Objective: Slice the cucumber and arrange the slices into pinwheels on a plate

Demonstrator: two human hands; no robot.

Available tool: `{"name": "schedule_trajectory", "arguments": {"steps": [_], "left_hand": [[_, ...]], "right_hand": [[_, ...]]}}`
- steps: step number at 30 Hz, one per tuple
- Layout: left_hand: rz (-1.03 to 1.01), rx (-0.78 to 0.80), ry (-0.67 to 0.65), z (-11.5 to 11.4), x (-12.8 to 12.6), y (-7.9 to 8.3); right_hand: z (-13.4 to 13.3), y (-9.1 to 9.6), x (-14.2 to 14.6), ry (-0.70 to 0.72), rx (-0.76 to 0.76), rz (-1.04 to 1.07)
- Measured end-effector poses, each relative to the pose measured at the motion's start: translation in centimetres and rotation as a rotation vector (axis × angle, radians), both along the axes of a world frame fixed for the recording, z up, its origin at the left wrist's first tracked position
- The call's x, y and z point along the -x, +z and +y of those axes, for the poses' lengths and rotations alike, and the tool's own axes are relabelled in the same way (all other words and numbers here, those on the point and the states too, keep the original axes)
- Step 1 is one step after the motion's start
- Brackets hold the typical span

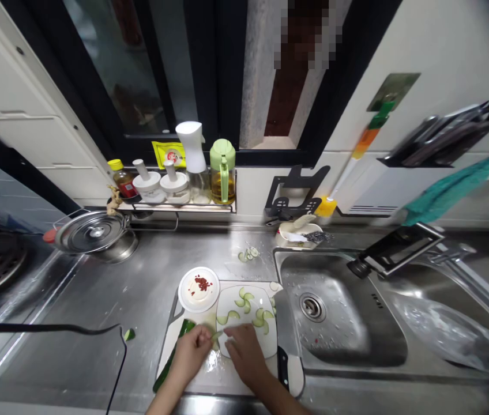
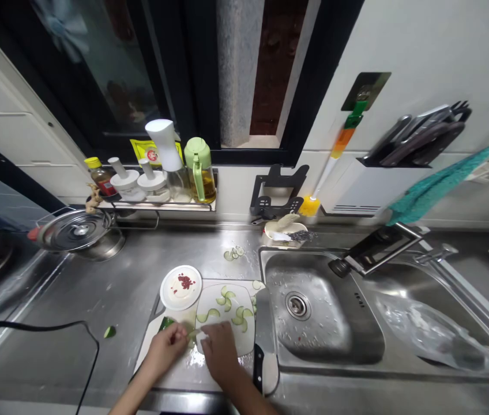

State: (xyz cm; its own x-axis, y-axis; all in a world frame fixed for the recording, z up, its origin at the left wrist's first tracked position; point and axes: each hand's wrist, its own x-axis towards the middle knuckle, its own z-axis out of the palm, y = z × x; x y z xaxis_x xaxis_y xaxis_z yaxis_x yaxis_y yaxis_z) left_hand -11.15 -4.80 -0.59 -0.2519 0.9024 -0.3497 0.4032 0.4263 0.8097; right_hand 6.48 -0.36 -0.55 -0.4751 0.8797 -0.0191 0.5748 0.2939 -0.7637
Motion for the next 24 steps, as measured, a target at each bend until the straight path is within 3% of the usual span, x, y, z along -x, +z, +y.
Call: {"name": "schedule_trajectory", "arguments": {"steps": [6, 10, 13, 18, 24], "left_hand": [[-0.236, -0.010, 0.012, 0.8, -0.2, -0.4], [-0.169, -0.005, 0.107, 0.9, -0.2, -0.7], [-0.211, 0.125, 0.185, 1.2, -0.5, -0.3], [-0.587, 0.455, 0.311, 2.4, -2.0, 1.1], [-0.817, 0.466, 0.370, 3.2, -2.1, 0.1]], "right_hand": [[1.3, 0.2, 1.5, -0.060, 0.113, 0.001], [1.9, 0.6, 1.3, -0.059, 0.099, -0.025], [2.2, 1.0, 1.0, -0.034, 0.068, -0.033], [2.3, 1.6, 0.6, 0.043, 0.024, -0.034], [2.3, 2.2, 0.1, 0.119, 0.028, -0.061]]}}
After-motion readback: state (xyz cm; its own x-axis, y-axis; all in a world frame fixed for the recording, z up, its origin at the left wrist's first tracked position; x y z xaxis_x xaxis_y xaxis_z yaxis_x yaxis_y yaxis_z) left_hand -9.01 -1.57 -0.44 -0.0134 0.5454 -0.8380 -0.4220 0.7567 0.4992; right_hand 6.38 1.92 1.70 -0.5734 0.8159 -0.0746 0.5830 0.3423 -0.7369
